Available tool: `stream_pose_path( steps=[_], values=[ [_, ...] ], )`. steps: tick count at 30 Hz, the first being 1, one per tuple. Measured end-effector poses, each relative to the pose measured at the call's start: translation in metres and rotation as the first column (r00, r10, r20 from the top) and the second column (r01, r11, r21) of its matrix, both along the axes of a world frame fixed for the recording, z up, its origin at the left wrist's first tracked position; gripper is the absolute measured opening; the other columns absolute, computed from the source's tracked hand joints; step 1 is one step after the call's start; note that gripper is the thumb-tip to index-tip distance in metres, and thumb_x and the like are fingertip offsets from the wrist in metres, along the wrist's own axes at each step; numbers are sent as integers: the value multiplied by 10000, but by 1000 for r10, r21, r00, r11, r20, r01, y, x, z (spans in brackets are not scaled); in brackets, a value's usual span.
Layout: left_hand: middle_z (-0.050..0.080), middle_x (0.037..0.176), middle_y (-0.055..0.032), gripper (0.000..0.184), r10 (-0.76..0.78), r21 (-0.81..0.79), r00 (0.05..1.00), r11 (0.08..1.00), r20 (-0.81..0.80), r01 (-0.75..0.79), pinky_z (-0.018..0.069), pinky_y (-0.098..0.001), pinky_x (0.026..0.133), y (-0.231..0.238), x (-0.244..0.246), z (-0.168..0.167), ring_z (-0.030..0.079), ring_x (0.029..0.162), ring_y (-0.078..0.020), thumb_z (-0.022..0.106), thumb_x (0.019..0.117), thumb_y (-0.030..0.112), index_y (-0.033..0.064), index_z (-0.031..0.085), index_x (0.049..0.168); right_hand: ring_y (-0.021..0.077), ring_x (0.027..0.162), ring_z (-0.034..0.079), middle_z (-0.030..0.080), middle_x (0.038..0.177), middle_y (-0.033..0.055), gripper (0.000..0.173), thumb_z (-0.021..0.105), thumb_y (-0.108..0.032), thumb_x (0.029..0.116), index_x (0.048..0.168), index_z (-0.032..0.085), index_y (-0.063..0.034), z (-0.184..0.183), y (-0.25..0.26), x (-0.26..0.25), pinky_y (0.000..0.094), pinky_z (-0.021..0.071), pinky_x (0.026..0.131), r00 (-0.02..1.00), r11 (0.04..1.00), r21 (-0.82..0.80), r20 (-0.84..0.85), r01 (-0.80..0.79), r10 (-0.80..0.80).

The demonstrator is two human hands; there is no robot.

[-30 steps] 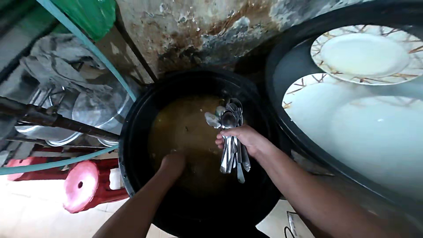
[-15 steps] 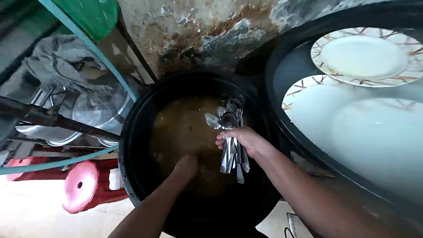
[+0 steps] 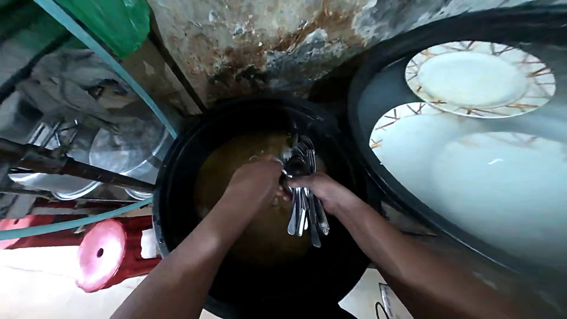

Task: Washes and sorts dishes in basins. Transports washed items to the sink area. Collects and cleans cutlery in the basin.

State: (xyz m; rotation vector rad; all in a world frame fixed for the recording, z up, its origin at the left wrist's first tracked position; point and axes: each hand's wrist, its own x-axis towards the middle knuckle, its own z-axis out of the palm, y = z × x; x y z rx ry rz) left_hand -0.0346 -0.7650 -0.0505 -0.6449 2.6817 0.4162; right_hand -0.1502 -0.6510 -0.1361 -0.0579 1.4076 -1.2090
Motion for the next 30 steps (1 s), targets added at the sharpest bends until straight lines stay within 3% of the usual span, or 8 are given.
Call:
stream_pose_path(
  steps=[3, 6, 10, 13, 15, 17, 22, 30],
  values=[
    [614, 1339, -147, 294, 301, 177, 941, 946, -153, -273, 522, -495, 1005, -15, -7, -1, 637, 1183, -293, 515, 1079, 191, 55, 634, 1311, 212, 733, 728, 737, 936, 135, 136, 571, -30, 1009, 1119, 636, 19, 1, 1, -1, 336, 626, 681, 996, 998, -53, 83, -16, 21],
    [627, 1212, -190, 366, 615, 437, 749, 761, -247, -480, 551, -488, 886, -29, 4, -17, 657, 1024, -294, 516, 1086, 284, 33, 549, 1351, 152, 658, 666, 693, 832, 91, 161, 637, -27, 966, 1126, 649, -11, 0, 1, -1, 281, 582, 619, 998, 1000, -29, -55, 7, -9],
    [643, 1292, -182, 348, 333, 308, 928, 877, 165, -370, 509, -533, 1020, 7, 13, -79, 640, 1182, -335, 522, 1077, 292, 64, 638, 1312, 114, 574, 615, 636, 727, 63, 199, 684, 10, 925, 1104, 602, -15, -1, -2, 0, 242, 550, 566, 964, 987, -61, -213, 148, -157],
    [577, 1402, -214, 417, 58, 295, 973, 948, 222, -123, 481, -539, 1056, 58, 14, -124, 577, 1279, -378, 559, 1047, 266, 21, 586, 1383, 116, 561, 605, 643, 767, 75, 288, 696, 41, 909, 1168, 582, -9, 1, -2, 3, 245, 547, 565, 931, 984, -55, -318, 172, -180],
    [454, 1508, -261, 624, 69, 358, 949, 916, 307, -182, 453, -568, 1085, 82, 10, -125, 501, 1357, -418, 576, 1024, 354, -21, 428, 1500, 137, 593, 643, 667, 846, 103, 412, 711, 35, 904, 1276, 540, -8, 0, -2, 3, 269, 578, 586, 932, 986, -36, -322, 164, -167],
    [475, 1495, -255, 593, 72, 437, 946, 874, 317, -213, 456, -543, 1094, 92, 14, -120, 523, 1349, -391, 543, 1048, 307, -26, 392, 1515, 135, 603, 653, 668, 868, 103, 429, 713, 28, 906, 1292, 531, -12, 1, -2, 4, 269, 586, 593, 940, 988, -10, -307, 155, -150],
    [602, 1366, -247, 457, -32, 573, 953, 805, 302, -155, 452, -571, 1075, 83, 44, -136, 592, 1268, -389, 487, 1083, 276, 5, 515, 1450, 144, 589, 663, 674, 825, 94, 324, 699, 48, 905, 1194, 559, 3, 1, -2, 4, 276, 597, 590, 949, 985, -39, -264, 166, -170],
    [630, 1333, -207, 410, 232, 275, 869, 885, 438, -375, 468, -539, 1061, 1, 77, -81, 621, 1221, -354, 477, 1095, 329, 76, 607, 1391, 184, 620, 707, 716, 812, 121, 268, 661, 18, 939, 1191, 570, 12, -3, -1, 2, 310, 617, 617, 972, 983, -75, -154, 166, -176]
  ],
)
